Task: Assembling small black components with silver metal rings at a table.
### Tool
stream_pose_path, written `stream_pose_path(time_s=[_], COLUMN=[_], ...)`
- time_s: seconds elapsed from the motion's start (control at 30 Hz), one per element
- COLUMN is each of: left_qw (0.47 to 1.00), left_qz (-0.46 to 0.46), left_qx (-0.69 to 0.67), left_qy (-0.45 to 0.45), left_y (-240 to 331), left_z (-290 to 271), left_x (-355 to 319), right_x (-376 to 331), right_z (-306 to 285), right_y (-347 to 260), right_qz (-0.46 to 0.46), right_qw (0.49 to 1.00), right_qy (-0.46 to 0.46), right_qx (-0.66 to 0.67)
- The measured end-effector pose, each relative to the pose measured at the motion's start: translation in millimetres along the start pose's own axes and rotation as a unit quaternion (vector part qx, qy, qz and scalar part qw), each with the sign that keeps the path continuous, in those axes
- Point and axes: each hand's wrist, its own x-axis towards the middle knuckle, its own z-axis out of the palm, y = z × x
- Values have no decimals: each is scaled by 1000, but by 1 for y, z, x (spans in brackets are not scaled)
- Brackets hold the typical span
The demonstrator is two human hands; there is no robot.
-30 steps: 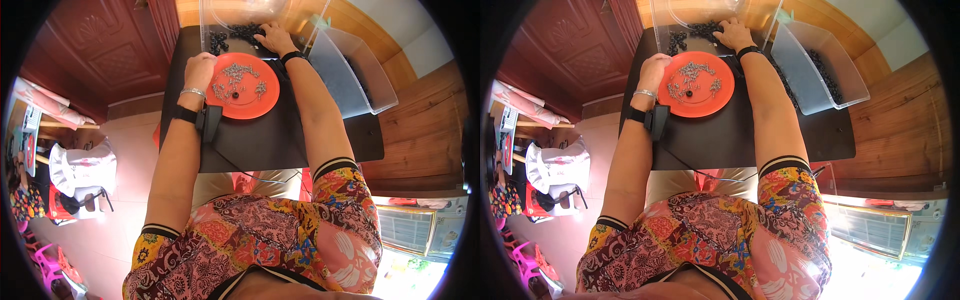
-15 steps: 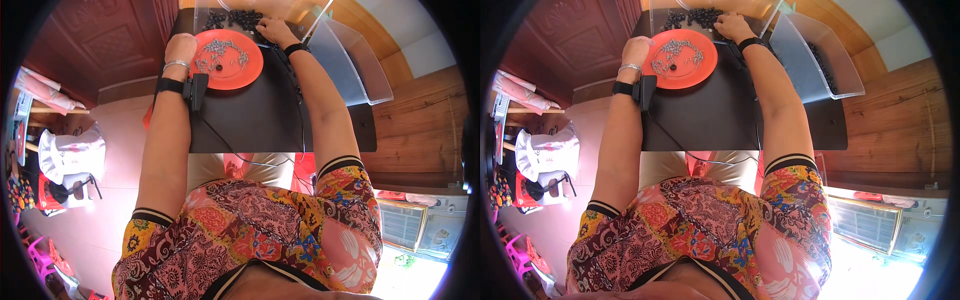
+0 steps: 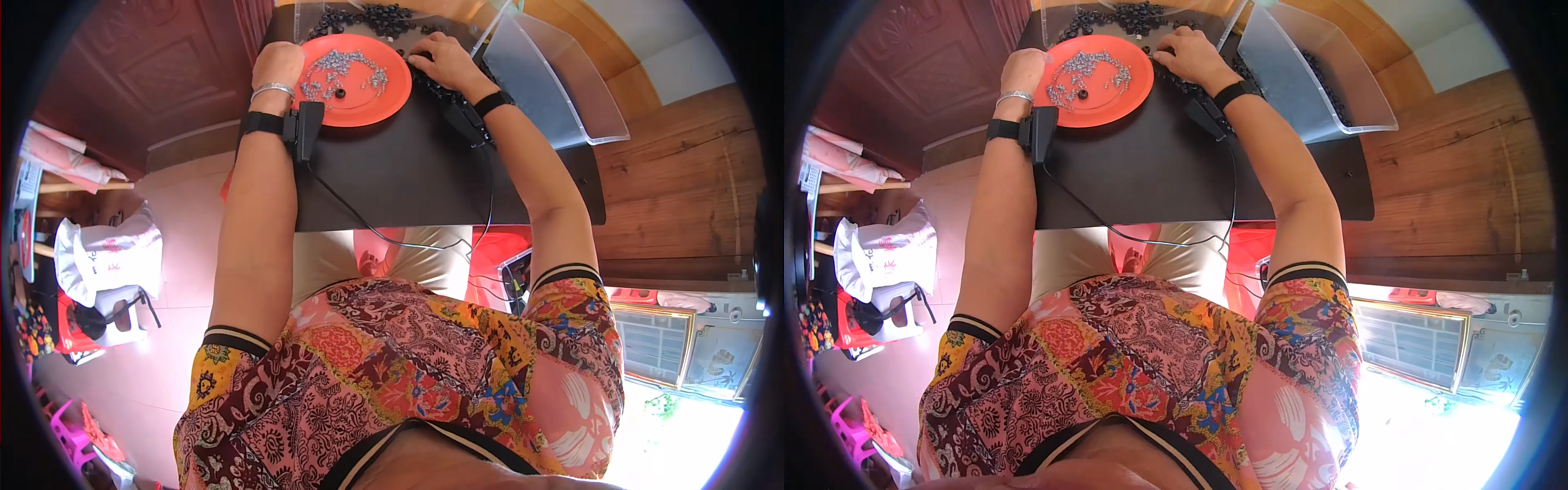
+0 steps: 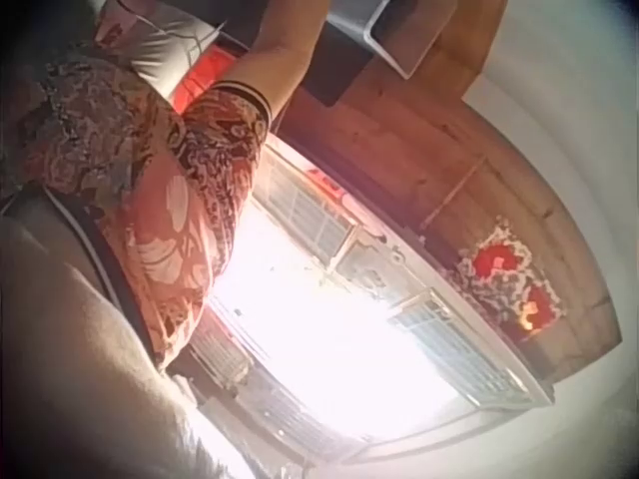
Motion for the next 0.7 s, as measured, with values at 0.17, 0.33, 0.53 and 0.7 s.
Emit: stream_pose_path(time_s=[0.17, 0.33, 0.53, 0.7], left_qw=[1000, 999, 999, 999], left_qz=[-9, -31, -43, -47], left_qx=[-19, -10, 2, 9], left_qy=[9, 1, -5, 0], left_y=[-3, 20, 8, 16], left_z=[-4, -11, -10, -13], left_x=[-2, -13, -5, -10], right_x=[-22, -44, -62, -72], right_z=[-12, -19, -24, -35], right_y=[-19, -27, -45, -50], right_qz=[-33, -32, -50, -56], right_qw=[999, 999, 998, 996], right_qy=[24, 17, 1, -31], right_qx=[12, 24, 48, 54])
